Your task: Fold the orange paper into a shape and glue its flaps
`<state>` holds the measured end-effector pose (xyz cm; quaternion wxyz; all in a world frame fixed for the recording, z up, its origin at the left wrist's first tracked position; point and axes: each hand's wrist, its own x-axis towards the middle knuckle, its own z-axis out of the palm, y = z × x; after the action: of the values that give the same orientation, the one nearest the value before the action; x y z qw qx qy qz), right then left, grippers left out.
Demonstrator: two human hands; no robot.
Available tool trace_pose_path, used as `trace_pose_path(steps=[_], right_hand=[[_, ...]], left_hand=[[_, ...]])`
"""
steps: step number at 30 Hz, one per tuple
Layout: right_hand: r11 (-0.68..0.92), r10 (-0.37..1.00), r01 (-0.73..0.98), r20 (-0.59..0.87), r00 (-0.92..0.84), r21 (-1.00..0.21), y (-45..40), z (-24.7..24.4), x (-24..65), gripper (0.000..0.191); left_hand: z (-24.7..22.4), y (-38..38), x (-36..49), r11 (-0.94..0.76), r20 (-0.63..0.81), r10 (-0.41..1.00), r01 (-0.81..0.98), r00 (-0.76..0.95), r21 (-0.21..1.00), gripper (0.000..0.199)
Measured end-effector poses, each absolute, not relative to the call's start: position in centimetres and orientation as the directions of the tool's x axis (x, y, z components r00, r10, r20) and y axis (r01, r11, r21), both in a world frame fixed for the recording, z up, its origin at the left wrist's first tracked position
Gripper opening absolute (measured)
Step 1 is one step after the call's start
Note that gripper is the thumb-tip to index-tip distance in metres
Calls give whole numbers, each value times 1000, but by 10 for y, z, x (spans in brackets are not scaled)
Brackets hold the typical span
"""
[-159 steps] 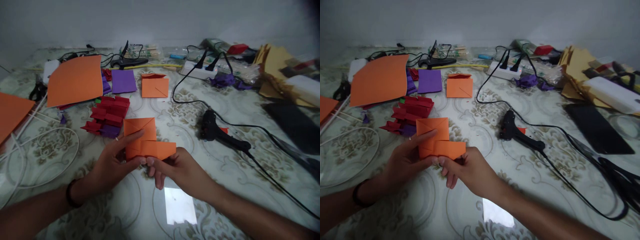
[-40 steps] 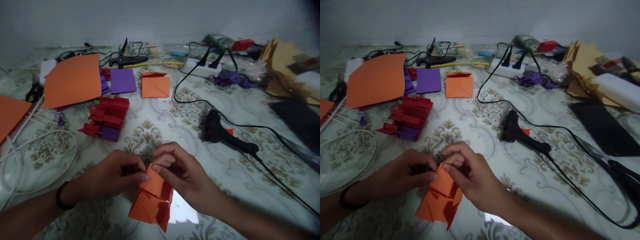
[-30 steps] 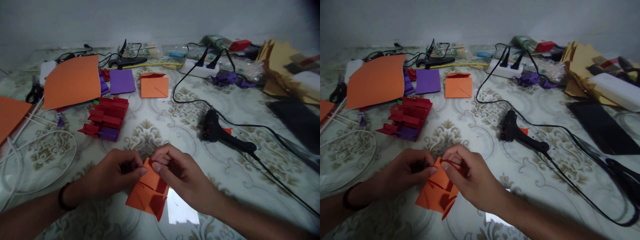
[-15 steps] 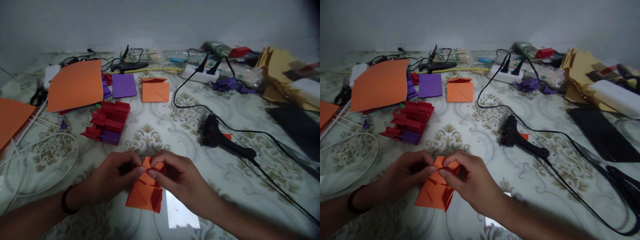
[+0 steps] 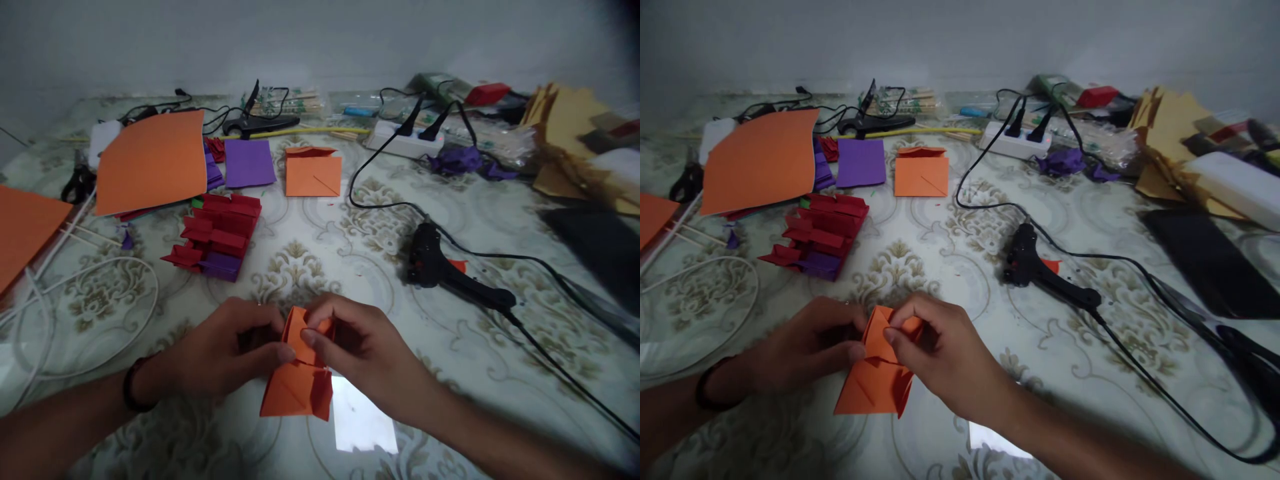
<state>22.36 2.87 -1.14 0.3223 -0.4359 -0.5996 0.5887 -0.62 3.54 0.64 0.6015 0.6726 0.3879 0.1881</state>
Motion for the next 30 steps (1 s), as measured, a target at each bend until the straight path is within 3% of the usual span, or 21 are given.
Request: trace_pose_path(steps=[9,26,30], right_hand=[[-102,884,130,-150,-443,-986,28,-14,224,18],[-168,853,82,-187,-488,-982,27,-13,226,22],[-164,851,58,-171,-496,-985,27,-13,227,15]], left_hand=[[7,34,-3,4,-259,777,407,574,914,33],[6,37,-6,70,-288,735,354,614,933,38],[8,38,-5,35,-260,737,350,623,936,39]])
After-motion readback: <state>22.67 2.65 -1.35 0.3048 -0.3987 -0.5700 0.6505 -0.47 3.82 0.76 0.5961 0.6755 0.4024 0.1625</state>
